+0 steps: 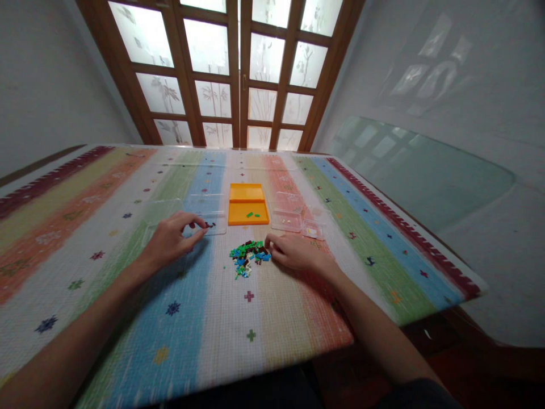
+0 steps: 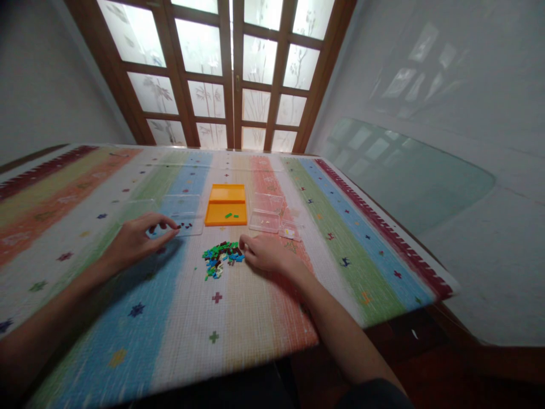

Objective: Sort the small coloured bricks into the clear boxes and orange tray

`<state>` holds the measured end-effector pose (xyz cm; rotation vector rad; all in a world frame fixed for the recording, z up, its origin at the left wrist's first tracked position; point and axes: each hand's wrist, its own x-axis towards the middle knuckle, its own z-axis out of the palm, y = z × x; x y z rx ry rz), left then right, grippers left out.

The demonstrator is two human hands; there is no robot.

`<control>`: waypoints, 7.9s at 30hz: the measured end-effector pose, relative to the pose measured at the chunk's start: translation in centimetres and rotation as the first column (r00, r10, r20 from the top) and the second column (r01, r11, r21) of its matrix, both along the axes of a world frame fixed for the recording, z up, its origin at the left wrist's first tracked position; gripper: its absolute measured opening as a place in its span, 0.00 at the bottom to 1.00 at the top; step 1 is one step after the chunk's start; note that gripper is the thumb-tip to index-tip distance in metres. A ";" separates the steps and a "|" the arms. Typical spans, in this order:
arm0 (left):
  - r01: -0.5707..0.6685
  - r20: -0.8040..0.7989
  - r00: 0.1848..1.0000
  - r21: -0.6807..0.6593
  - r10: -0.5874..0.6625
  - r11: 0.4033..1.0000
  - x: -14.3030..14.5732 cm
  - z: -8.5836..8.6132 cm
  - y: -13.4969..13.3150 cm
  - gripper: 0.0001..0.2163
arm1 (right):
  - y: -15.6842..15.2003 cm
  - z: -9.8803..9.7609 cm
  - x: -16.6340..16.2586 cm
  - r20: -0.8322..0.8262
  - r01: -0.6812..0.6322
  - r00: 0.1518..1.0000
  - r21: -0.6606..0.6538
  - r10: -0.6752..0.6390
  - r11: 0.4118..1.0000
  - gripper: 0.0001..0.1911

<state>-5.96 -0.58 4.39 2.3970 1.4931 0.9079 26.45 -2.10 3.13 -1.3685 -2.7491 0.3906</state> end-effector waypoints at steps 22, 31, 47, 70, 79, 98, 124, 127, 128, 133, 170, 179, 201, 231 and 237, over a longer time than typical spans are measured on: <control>-0.024 -0.279 0.960 -0.015 0.019 1.000 -1.1 -1.8 2.1 0.15 | 0.1 -0.3 0.0 -0.013 -0.001 1.000 0.023 0.002 1.000 0.10; 0.062 -0.170 0.985 0.193 -0.029 0.979 -0.9 -1.2 0.8 0.11 | 0.1 -0.3 0.1 -0.028 -0.008 1.000 0.036 0.009 0.999 0.09; 0.367 -0.078 0.930 0.196 -0.359 0.909 4.3 -3.7 -2.6 0.09 | 0.5 -1.0 -0.8 -0.188 -0.024 0.982 0.030 0.030 0.999 0.13; 0.310 -0.061 0.950 0.110 -0.305 0.944 4.4 -4.5 -3.0 0.10 | 6.1 1.7 -2.3 -0.128 0.114 0.987 0.161 -0.094 0.980 0.10; 0.290 -0.039 0.957 0.066 -0.288 0.955 4.4 -4.8 -3.1 0.08 | 9.8 1.4 -6.5 -0.006 0.141 0.990 0.207 -0.143 0.968 0.13; 0.308 -0.043 0.951 0.038 -0.306 0.951 4.5 -4.4 -3.0 0.09 | 3.9 1.3 -1.8 -0.106 -0.062 0.993 -0.161 0.045 0.985 0.11; 0.315 -0.018 0.949 0.009 -0.314 0.949 4.3 -4.4 -3.0 0.07 | 10.4 1.8 -4.9 -0.132 0.172 0.980 0.155 -0.152 0.973 0.12; 0.315 -0.018 0.949 0.000 -0.315 0.949 4.3 -4.3 -2.9 0.06 | 11.3 1.5 -5.7 -0.079 0.166 0.985 0.173 -0.155 0.971 0.11; 0.316 -0.016 0.949 -0.003 -0.316 0.949 4.3 -4.4 -2.9 0.06 | 11.5 1.4 -5.9 -0.064 0.168 0.985 0.176 -0.159 0.970 0.11; 0.314 -0.003 0.949 -0.034 -0.314 0.949 4.2 -4.7 -2.8 0.07 | 12.1 1.0 -6.3 0.026 0.204 0.977 0.177 -0.212 0.963 0.13; 0.290 -0.005 0.957 -0.060 -0.291 0.955 4.3 -4.4 -2.8 0.08 | -0.1 0.4 -3.8 -0.116 -0.112 0.987 0.000 0.111 0.994 0.11; 0.290 -0.016 0.956 -0.079 -0.292 0.954 4.2 -4.1 -2.8 0.09 | -0.5 1.2 -4.1 -0.084 -0.059 0.995 -0.060 0.054 0.996 0.11; 0.296 -0.012 0.955 -0.073 -0.297 0.953 4.3 -4.1 -2.8 0.09 | 0.3 1.4 -3.3 -0.354 -0.048 0.934 -0.241 -0.042 0.969 0.04; 0.296 -0.003 0.955 -0.066 -0.297 0.953 4.2 -4.3 -2.6 0.08 | 5.4 1.9 5.5 -0.121 0.446 0.895 0.178 -0.430 0.877 0.11; 0.282 -0.006 0.959 -0.078 -0.283 0.956 4.2 -4.4 -2.7 0.08 | 3.4 2.9 3.3 -0.246 0.311 0.927 0.089 -0.282 0.946 0.10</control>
